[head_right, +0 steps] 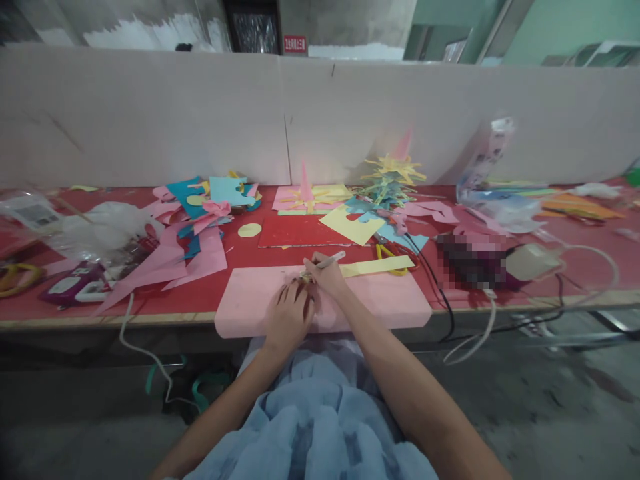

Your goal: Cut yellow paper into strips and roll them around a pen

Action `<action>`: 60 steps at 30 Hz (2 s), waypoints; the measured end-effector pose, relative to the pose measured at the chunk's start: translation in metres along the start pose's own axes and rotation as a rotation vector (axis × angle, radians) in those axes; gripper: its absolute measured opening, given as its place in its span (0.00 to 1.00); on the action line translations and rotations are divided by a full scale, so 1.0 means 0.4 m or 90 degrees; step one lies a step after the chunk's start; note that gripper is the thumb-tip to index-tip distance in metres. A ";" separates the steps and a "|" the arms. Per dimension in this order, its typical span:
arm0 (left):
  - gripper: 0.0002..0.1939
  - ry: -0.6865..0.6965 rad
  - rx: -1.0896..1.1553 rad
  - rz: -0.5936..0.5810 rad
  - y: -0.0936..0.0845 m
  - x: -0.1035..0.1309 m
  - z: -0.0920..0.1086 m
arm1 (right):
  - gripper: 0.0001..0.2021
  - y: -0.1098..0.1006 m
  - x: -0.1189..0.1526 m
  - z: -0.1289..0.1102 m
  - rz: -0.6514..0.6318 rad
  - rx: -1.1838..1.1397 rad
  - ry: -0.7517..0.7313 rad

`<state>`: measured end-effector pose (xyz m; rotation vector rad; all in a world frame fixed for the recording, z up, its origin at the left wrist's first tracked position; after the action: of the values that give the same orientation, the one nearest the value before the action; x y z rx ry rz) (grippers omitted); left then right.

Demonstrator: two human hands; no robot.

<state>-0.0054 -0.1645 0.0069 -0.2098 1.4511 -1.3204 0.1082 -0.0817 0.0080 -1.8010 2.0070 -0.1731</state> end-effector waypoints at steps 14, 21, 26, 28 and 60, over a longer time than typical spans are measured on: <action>0.11 -0.009 0.022 -0.015 0.001 -0.001 -0.003 | 0.18 0.002 0.002 -0.002 -0.007 -0.012 -0.002; 0.13 -0.001 0.005 -0.006 -0.003 -0.002 0.001 | 0.17 0.007 0.004 0.001 -0.017 0.013 0.001; 0.12 -0.004 0.006 -0.006 -0.003 -0.002 0.001 | 0.16 0.008 0.007 -0.006 -0.022 0.010 0.010; 0.12 -0.002 0.006 -0.008 -0.002 -0.001 0.001 | 0.16 0.004 0.006 -0.003 -0.006 0.021 0.014; 0.12 -0.003 0.001 -0.013 -0.001 0.000 0.000 | 0.14 0.006 0.006 -0.008 -0.007 0.039 0.025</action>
<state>-0.0056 -0.1646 0.0072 -0.2269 1.4473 -1.3374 0.1047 -0.0844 0.0095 -1.7847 1.9962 -0.2726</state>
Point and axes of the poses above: each hand's wrist, its own x-axis away from the middle knuckle, its own y-axis out of the palm, z = x × y, the point moved 7 cm from there along -x, towards the middle knuckle, and after that the axes turned 5 degrees about x, right-handed, at the moved point
